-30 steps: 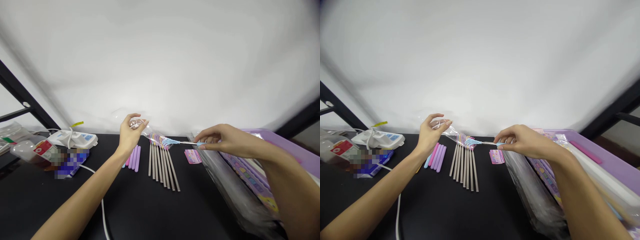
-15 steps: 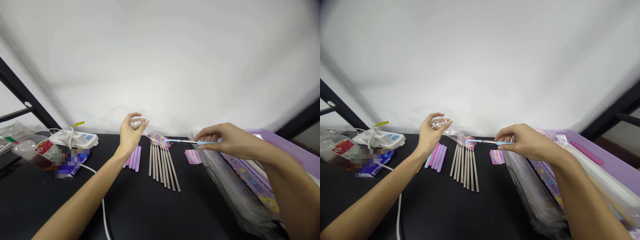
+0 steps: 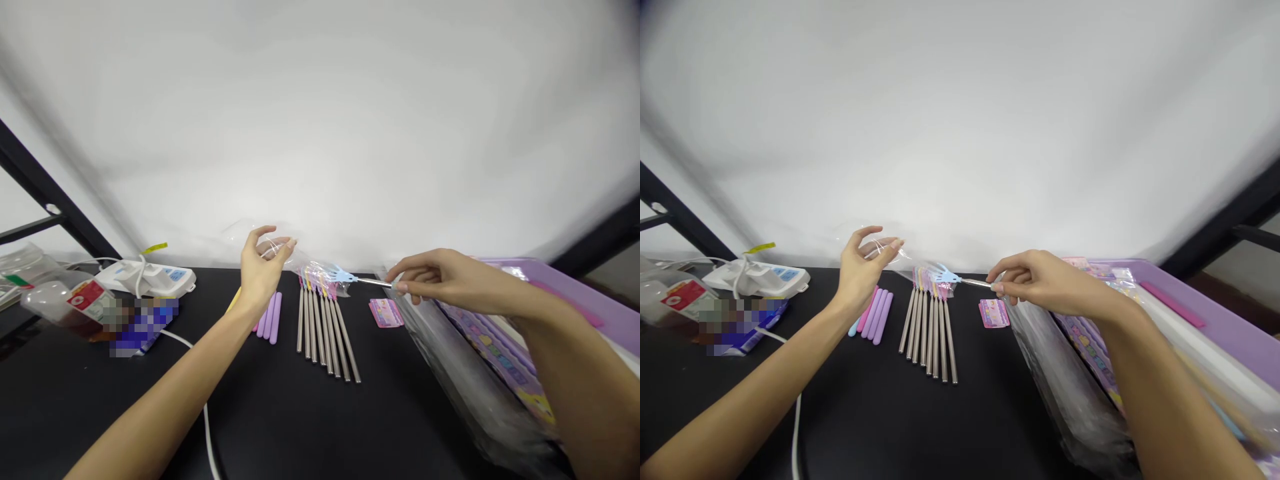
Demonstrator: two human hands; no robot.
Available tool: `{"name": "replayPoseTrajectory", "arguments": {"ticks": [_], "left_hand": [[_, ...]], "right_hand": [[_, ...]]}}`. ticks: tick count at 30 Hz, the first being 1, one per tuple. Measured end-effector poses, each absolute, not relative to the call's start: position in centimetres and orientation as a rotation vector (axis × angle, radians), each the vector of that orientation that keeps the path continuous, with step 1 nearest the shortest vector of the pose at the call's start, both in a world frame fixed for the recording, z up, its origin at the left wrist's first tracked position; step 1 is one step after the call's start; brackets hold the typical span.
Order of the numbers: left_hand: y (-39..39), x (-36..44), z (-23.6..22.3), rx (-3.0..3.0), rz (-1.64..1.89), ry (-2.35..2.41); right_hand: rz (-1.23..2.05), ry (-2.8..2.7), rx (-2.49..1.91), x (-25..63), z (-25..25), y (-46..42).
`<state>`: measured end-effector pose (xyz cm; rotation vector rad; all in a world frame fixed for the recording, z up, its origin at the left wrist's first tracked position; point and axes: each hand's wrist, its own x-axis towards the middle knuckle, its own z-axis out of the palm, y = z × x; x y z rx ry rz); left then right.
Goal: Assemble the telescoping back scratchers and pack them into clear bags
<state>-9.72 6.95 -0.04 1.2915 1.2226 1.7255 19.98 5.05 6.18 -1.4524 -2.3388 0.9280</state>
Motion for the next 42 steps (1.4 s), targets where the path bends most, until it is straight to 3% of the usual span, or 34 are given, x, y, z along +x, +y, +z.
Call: {"name": "replayPoseTrajectory", "arguments": {"ticks": [9,20,31,42], "left_hand": [[7.3,-10.0,-0.5,1.269,1.78,1.132],[6.9,-9.6,-0.3,1.327,1.61,1.13],[4.8,-5.9,-1.1,1.343,1.427,0.875],[6.5,-9.4,0.2,1.241,1.528,0.872]], "right_hand": [[1.073,-2.369,-1.393,20.7,6.2,5.0],[0.846,-2.36,-1.409,20.1,6.2,5.2],[1.176,-1.997,-1.183,15.5,3.5,5.2],[1.294,-2.065,-1.196,19.1,5.2,5.4]]}}
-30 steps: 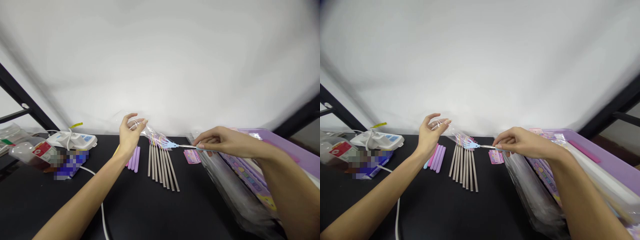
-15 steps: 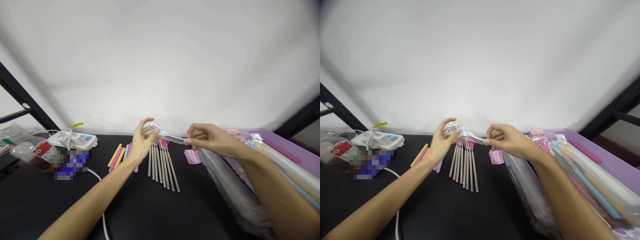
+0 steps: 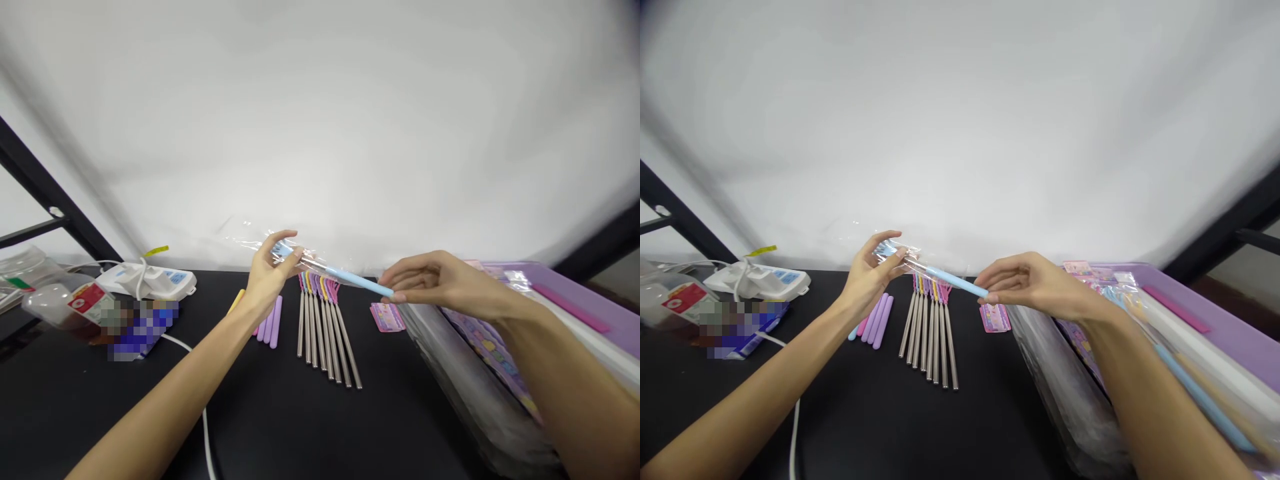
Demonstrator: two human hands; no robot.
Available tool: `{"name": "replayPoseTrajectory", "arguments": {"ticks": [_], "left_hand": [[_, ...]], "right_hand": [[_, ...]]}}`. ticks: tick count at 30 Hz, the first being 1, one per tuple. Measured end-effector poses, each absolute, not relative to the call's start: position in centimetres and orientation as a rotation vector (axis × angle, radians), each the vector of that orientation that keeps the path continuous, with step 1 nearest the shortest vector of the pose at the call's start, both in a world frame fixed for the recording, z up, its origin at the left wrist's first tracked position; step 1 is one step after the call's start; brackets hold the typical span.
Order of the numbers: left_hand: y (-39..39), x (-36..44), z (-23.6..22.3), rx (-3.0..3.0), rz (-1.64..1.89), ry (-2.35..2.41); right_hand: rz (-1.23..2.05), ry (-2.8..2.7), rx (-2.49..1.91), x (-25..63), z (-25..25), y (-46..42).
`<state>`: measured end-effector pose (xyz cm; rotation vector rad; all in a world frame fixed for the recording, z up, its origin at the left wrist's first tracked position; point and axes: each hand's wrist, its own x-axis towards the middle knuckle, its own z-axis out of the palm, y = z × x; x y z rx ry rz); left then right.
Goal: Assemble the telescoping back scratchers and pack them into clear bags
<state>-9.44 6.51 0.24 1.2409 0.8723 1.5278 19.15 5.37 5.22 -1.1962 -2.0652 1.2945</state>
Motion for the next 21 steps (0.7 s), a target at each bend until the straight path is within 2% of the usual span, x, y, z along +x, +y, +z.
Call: {"name": "replayPoseTrajectory", "arguments": {"ticks": [3,8,10,17,21], "left_hand": [[6.2,-9.0,0.1,1.285,1.449,0.864],[5.1,-7.3,-0.4,1.41,1.26,0.865],[4.9,-7.1,-0.5,1.454,1.237,0.868],[5.5,-8.7,0.2,1.352,1.233,0.77],[5.4,-8.9,0.5,1.269,1.204,0.636]], "right_hand": [[1.132,-2.036,-1.173,18.1,4.2,5.7],[0.645,-2.011,-1.09,15.4,2.2,6.0],[0.566,-2.036,-1.051,14.7,1.9,5.9],[0.894,-2.231,-0.767,16.3,3.1,5.4],[0.86,-2.292,-0.779,16.2,3.5,5.0]]}}
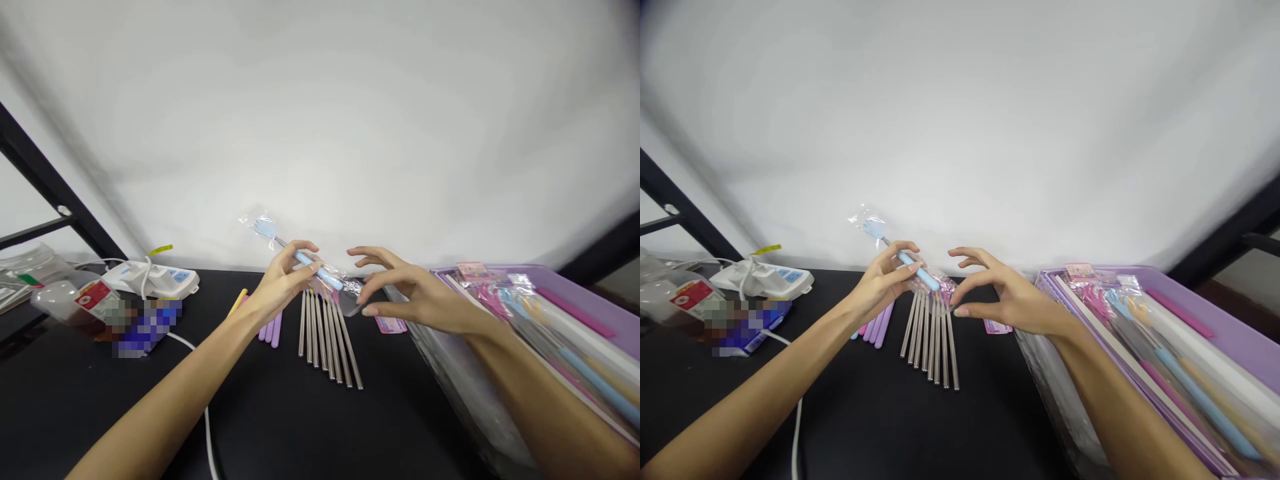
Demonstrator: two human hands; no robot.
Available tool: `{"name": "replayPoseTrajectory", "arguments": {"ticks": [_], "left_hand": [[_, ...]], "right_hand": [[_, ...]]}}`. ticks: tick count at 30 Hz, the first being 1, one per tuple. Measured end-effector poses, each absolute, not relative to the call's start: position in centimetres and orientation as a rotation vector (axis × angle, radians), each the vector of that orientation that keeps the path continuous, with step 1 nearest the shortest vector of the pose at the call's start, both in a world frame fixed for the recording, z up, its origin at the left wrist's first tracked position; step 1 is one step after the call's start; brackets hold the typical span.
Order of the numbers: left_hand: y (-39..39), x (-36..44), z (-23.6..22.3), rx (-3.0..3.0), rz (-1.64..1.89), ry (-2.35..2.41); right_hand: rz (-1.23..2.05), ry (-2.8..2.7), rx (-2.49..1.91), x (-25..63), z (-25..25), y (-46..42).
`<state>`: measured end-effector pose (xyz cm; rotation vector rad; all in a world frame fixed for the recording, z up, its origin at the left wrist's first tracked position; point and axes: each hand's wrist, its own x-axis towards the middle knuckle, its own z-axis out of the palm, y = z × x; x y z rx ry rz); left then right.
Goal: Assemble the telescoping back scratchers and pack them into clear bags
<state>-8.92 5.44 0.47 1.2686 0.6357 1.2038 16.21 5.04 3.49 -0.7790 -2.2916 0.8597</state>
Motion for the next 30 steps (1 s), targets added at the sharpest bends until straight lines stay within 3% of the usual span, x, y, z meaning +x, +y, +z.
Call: {"name": "replayPoseTrajectory", "arguments": {"ticks": [10,20,30], "left_hand": [[5.1,-8.3,0.5,1.34,1.102,0.616],[4.9,-8.2,0.5,1.414,1.052,0.621],[4.3,-8.1,0.3,1.619,0.953,0.71]], "right_hand": [[1.196,-2.194,-0.691,16.0,3.6,5.0],[1.041,-2.168,-0.788,14.8,3.0,4.9],[1.32,-1.829,-1.039,13.7,1.7,5.4]]}}
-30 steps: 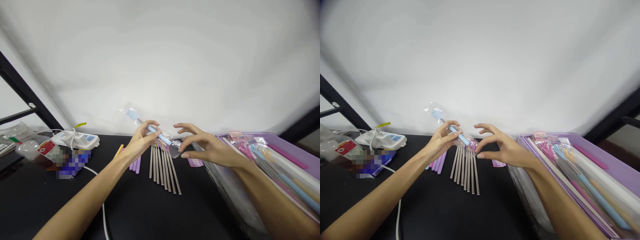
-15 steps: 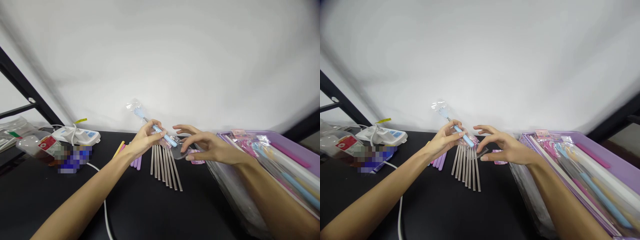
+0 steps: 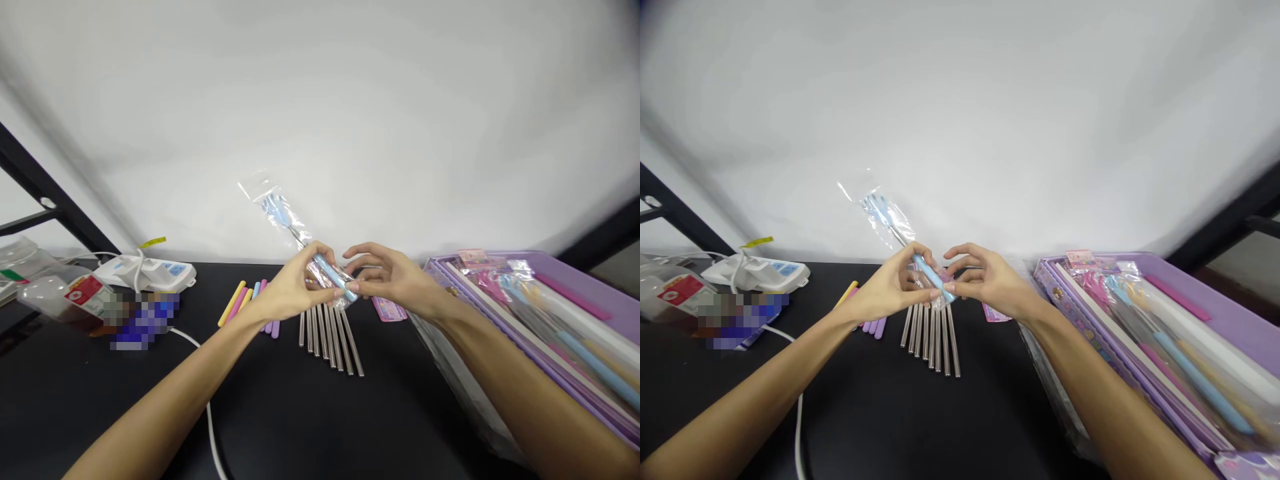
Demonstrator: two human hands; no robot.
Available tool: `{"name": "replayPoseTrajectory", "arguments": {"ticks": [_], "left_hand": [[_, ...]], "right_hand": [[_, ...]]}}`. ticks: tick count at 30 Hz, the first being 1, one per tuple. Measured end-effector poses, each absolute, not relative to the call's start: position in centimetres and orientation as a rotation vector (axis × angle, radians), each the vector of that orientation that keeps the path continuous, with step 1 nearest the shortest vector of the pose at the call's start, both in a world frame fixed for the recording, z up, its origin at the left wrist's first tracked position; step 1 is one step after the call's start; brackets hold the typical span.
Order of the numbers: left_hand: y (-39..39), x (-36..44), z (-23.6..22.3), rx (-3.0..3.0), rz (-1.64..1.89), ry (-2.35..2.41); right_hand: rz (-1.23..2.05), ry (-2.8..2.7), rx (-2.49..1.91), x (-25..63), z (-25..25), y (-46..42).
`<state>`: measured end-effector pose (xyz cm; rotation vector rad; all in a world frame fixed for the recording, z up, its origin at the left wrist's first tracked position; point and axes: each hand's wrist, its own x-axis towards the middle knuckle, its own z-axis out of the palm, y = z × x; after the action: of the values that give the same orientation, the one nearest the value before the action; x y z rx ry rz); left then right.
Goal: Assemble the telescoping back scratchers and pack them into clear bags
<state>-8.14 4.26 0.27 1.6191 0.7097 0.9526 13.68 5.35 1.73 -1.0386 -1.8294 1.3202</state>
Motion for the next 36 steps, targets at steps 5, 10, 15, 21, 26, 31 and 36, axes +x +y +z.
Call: {"name": "replayPoseTrajectory", "arguments": {"ticks": [5,10,15,21,26,31,36], "left_hand": [[4.2,-8.5,1.0,1.823,0.861,0.748],[5.9,-9.8,1.0,1.646,1.234,0.895],[6.7,-10.0,0.5,1.542,1.281,0.917],[6.6,-9.9,0.2,1.599,1.264,0.995],[6.3,-10.2,-0.2,1.573,1.219,0.886],[5.9,-10.1,-0.6,1.621,0.999,0.747],[5.1,-9.0,-1.1,1.651,0.8,0.637]], "right_hand": [[1.489,-2.026,-1.168,14.5,1.7,5.6],[1.65,-2.217,-1.171,15.1,2.0,5.4],[1.814,-2.319,-1.124,14.9,1.6,5.2],[1.908,-2.448,-1.107,15.0,0.5,4.9],[1.775,-2.547,-1.141,15.4,1.4,5.0],[1.169,-2.45,-1.436,17.8,2.5,6.4],[0.564,-2.568,-1.67,20.0,1.0,7.8]]}}
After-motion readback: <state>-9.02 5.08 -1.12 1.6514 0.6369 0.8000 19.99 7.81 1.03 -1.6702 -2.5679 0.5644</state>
